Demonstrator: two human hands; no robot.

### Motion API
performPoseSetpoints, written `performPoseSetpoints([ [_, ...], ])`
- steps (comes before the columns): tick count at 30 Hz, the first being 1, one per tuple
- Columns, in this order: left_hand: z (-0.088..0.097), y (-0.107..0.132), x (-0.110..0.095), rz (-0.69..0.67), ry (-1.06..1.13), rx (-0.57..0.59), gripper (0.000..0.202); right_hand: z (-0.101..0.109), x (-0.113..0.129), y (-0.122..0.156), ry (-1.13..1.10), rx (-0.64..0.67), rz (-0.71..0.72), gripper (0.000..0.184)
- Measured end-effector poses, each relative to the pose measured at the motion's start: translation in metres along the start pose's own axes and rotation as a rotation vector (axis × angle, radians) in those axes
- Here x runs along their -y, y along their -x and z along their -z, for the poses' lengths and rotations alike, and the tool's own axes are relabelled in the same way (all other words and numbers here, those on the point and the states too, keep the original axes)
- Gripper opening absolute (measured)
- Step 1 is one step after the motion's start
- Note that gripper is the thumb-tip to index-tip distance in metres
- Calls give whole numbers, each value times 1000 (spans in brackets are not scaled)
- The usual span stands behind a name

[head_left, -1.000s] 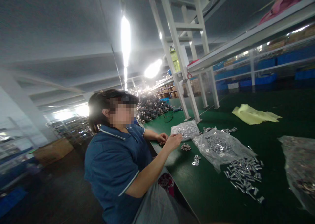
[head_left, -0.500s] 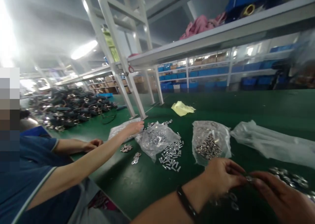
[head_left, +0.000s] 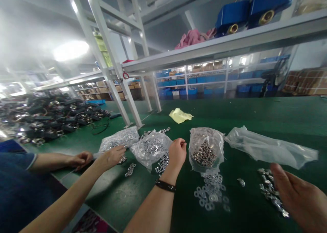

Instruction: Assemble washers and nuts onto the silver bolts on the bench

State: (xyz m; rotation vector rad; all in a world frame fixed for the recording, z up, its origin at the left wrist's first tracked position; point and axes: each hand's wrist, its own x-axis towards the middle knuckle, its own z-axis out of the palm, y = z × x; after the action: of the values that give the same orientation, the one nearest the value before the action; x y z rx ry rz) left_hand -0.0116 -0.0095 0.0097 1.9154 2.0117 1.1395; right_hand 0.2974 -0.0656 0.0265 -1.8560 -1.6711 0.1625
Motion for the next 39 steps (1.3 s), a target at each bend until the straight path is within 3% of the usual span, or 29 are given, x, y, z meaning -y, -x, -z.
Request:
performPoseSetpoints([
  [3, -3, -9, 29, 33, -185, 27, 19, -2, 8, 8, -39, 76, -22, 50],
  [6, -13, -9, 36, 55, -329, 98, 15, -9, 24, 20, -88, 101, 62, 50],
  [11, -21, -12, 29, 105, -458, 148, 17, -12, 40, 29, -159, 109, 100, 46],
  [16, -13, -14, 23, 97, -431, 125, 17, -12, 41, 27, -186, 126, 115, 47],
  [21, 4, 3, -18, -13, -220, 137, 28, -17, 42, 26, -294, 179, 188, 31],
  [23, 4, 18, -41, -132, -64, 274, 25, -20, 44, 26, -386, 215, 267, 27],
  [24, 1, 27, -52, -200, 60, 394, 24, -21, 45, 27, -423, 237, 315, 29],
  [25, -4, 35, -61, -235, 327, 592, 25, -22, 46, 27, -445, 259, 362, 30],
  [27, -16, 48, -74, -162, 680, 816, 27, -22, 48, 28, -457, 284, 420, 27],
  [29, -26, 55, -80, -48, 879, 907, 30, -22, 48, 27, -453, 293, 437, 22],
  [31, -27, 53, -78, -9, 923, 928, 32, -21, 47, 26, -448, 285, 413, 19],
  [33, -22, 47, -71, -95, 790, 867, 31, -20, 45, 24, -432, 251, 373, 18],
  [36, -11, 35, -57, -348, 346, 698, 18, -20, 43, 23, -404, 214, 310, 20],
  [39, -9, 30, -45, -503, 67, 694, 15, -19, 43, 24, -404, 225, 301, 21],
])
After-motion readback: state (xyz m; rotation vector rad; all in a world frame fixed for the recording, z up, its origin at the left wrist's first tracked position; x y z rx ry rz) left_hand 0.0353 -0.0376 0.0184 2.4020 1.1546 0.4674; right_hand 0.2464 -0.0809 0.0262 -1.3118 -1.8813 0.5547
